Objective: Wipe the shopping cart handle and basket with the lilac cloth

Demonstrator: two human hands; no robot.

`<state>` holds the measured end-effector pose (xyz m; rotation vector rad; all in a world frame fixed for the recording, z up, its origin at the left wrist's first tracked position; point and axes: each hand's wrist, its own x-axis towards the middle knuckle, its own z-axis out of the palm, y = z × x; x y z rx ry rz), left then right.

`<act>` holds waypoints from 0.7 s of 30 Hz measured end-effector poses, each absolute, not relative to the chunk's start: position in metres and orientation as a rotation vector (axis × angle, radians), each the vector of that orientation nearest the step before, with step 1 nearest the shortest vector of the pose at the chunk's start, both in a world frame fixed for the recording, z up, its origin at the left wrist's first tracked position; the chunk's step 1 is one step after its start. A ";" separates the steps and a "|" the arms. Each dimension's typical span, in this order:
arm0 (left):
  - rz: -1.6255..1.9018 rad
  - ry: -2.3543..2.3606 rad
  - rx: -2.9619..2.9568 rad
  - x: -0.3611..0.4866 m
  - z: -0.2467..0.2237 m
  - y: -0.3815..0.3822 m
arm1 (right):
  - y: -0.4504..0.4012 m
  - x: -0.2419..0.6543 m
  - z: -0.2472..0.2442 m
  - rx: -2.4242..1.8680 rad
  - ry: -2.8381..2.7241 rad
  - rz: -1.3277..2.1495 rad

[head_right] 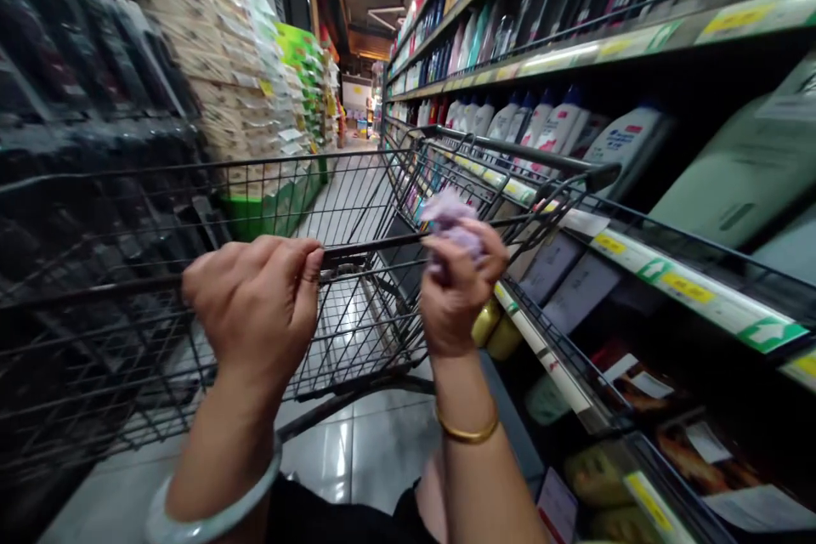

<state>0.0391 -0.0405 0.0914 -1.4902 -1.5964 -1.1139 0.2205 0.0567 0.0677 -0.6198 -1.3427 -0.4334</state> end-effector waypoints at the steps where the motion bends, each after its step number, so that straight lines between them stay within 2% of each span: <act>1: -1.131 -1.573 -1.486 0.040 0.091 -0.040 | 0.062 0.226 0.068 -0.664 -1.235 -0.406; 4: -1.171 -1.546 -1.467 0.042 0.090 -0.037 | 0.053 0.213 0.065 -0.718 -1.110 -0.347; 8: -1.133 -1.541 -1.460 0.043 0.091 -0.036 | 0.016 0.170 0.054 -0.512 -1.498 -0.337; 12: -1.157 -1.552 -1.474 0.044 0.093 -0.038 | 0.031 0.196 0.051 -0.517 -1.526 -0.421; 17: -1.175 -1.516 -1.453 0.047 0.093 -0.037 | 0.074 0.244 0.055 -0.723 -0.991 -0.092; 21: -1.173 -1.535 -1.445 0.047 0.092 -0.036 | 0.042 0.215 0.057 -0.581 -1.340 0.085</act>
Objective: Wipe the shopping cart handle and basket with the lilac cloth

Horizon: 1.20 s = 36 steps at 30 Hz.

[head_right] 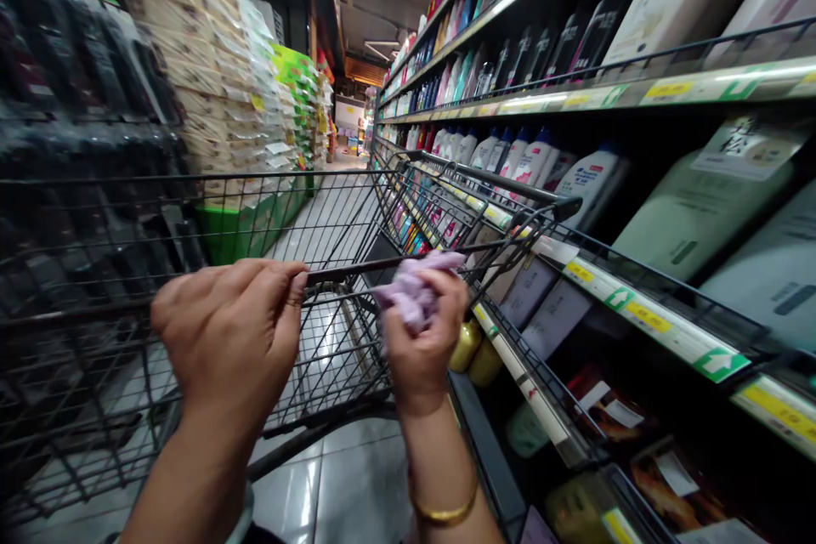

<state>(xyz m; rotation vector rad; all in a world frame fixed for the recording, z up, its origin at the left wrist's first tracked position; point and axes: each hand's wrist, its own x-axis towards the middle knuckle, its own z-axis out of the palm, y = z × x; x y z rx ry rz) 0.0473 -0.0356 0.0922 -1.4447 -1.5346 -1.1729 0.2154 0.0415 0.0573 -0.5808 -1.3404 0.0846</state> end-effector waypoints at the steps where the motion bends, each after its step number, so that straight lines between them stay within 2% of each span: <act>1: -1.171 -1.547 -1.446 0.047 0.092 -0.036 | 0.032 0.209 0.059 -0.508 -1.490 0.060; 3: -1.169 -1.570 -1.449 0.048 0.093 -0.036 | 0.025 0.208 0.063 -0.440 -1.648 -0.065; 5: -1.167 -1.583 -1.455 0.049 0.093 -0.036 | 0.037 0.220 0.064 -0.507 -1.556 -0.152; 10: -1.178 -1.629 -1.455 0.053 0.092 -0.034 | 0.068 0.232 0.058 -0.667 -1.130 0.109; 17: -1.331 -1.701 -1.472 0.054 0.094 -0.047 | 0.020 0.189 0.070 -0.459 -1.648 -0.097; 21: -1.465 -1.808 -1.200 0.041 0.096 -0.059 | 0.049 0.217 0.073 -0.580 -1.300 -0.025; 24: -1.383 -1.842 -1.195 0.031 0.095 -0.060 | 0.051 0.212 0.069 -0.551 -1.209 0.018; 30: -1.183 -1.941 -1.222 0.029 0.094 -0.056 | 0.012 0.170 0.067 -0.346 -1.678 -0.005; 36: -1.300 -1.869 -1.315 0.031 0.094 -0.058 | 0.041 0.189 0.073 -0.448 -1.303 -0.056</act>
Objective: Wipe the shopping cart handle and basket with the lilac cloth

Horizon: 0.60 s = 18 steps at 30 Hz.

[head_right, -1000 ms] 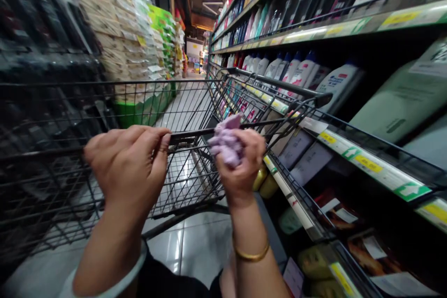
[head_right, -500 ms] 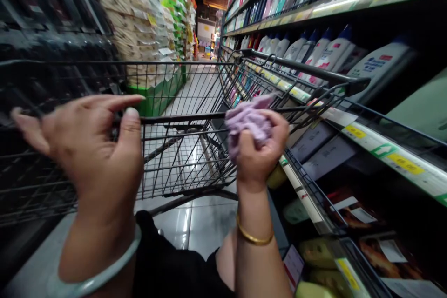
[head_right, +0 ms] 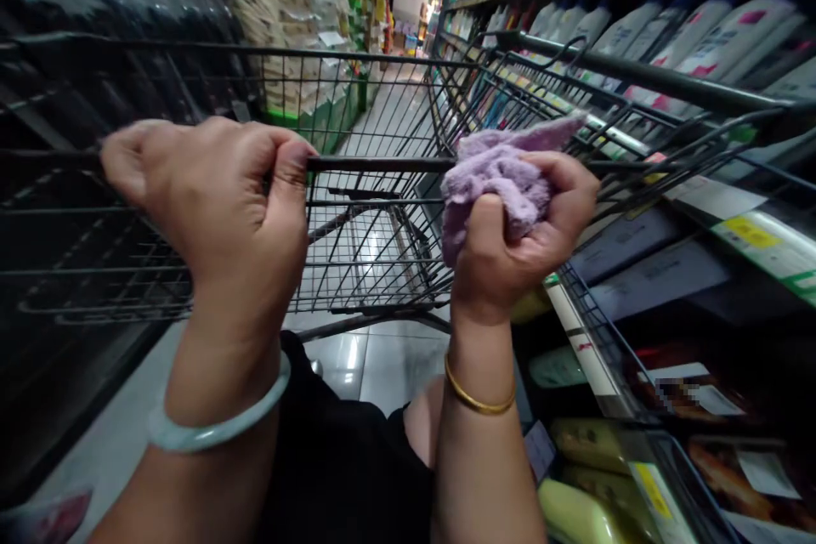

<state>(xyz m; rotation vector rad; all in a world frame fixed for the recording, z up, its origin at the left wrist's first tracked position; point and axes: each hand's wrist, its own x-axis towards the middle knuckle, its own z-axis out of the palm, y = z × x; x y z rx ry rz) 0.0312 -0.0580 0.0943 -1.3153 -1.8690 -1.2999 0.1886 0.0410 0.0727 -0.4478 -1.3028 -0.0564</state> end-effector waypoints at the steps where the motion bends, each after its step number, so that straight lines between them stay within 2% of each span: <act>1: -1.299 -1.873 -1.314 0.031 0.095 -0.058 | 0.038 0.185 0.072 -0.472 -1.300 -0.060; 8: -1.236 -1.935 -1.299 0.031 0.096 -0.060 | -0.006 0.147 0.065 -0.379 -1.737 0.042; 15: -1.350 -1.912 -1.341 0.034 0.096 -0.061 | 0.049 0.200 0.075 -0.441 -1.239 0.002; 18: -1.377 -1.890 -1.330 0.036 0.096 -0.061 | 0.028 0.183 0.071 -0.435 -1.346 0.104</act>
